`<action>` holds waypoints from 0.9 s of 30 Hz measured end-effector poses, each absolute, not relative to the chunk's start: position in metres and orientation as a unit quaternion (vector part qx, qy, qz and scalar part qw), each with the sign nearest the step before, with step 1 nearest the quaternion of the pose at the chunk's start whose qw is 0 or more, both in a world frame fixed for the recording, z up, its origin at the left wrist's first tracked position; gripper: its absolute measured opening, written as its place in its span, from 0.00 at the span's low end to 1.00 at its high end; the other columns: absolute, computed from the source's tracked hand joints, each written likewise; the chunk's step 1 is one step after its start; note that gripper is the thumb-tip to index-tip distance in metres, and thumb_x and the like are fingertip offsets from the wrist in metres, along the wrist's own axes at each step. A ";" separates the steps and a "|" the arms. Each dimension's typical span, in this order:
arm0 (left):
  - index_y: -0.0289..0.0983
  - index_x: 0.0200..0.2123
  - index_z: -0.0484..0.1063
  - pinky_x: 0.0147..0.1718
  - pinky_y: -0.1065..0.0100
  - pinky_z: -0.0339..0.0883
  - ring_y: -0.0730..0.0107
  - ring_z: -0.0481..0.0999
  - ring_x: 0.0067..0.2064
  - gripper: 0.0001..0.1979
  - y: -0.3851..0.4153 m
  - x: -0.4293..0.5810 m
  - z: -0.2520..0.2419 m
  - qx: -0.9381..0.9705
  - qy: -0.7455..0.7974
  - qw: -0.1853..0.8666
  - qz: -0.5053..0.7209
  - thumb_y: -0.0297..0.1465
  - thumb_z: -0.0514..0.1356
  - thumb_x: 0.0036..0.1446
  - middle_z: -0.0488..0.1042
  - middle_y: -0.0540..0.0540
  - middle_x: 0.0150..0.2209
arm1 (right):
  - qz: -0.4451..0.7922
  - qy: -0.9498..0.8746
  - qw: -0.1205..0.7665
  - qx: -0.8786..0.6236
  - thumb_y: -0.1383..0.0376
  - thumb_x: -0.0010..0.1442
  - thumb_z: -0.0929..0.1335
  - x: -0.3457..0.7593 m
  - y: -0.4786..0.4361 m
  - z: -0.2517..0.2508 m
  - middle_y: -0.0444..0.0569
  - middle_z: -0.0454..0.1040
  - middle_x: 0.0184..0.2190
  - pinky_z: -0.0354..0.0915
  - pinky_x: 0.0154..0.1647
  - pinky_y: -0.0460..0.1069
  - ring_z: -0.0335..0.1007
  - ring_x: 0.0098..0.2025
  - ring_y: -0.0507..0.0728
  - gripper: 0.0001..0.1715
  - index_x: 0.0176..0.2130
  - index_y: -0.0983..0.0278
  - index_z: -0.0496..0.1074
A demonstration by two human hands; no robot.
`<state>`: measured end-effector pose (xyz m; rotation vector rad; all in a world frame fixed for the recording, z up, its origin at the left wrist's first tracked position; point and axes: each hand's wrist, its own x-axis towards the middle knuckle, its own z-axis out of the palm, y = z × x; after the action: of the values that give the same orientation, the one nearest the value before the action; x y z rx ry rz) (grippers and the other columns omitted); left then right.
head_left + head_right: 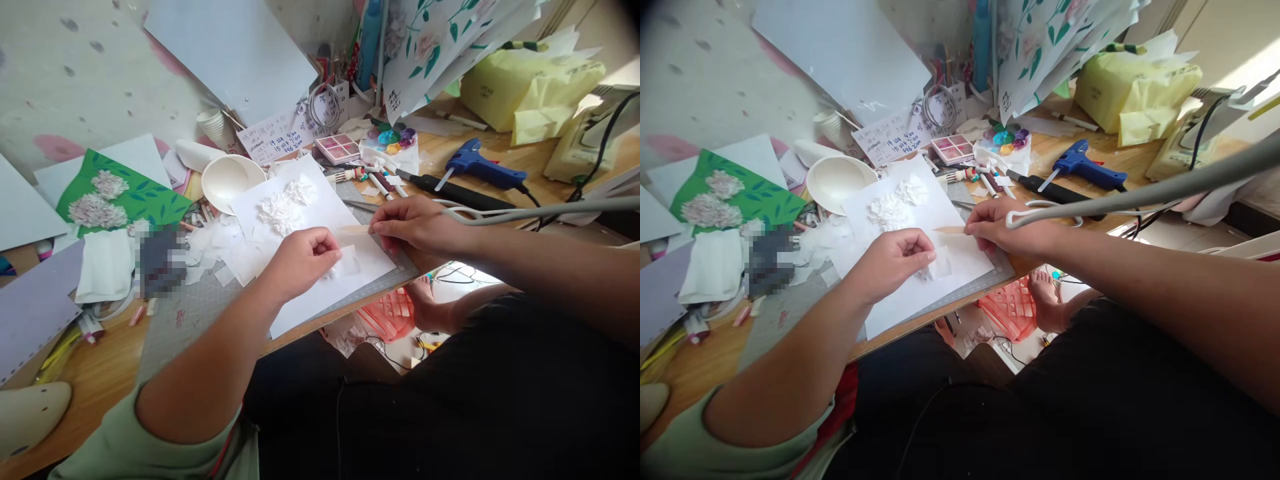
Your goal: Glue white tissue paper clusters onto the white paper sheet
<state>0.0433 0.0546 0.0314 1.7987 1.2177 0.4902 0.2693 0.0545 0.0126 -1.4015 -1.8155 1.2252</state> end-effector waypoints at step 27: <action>0.37 0.28 0.72 0.25 0.72 0.62 0.72 0.69 0.27 0.06 0.054 0.036 0.024 0.763 0.489 0.388 0.165 0.34 0.59 0.52 0.71 0.50 0.25 | 0.207 -0.820 0.086 -0.527 0.59 0.56 0.62 0.259 0.035 0.019 0.45 0.72 0.24 0.53 0.27 0.46 0.61 0.24 0.50 0.13 0.33 0.61 0.74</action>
<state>0.0356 0.0538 0.0242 1.9418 1.2448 0.4207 0.2590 0.0347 0.0186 -1.5691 -2.4436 0.6158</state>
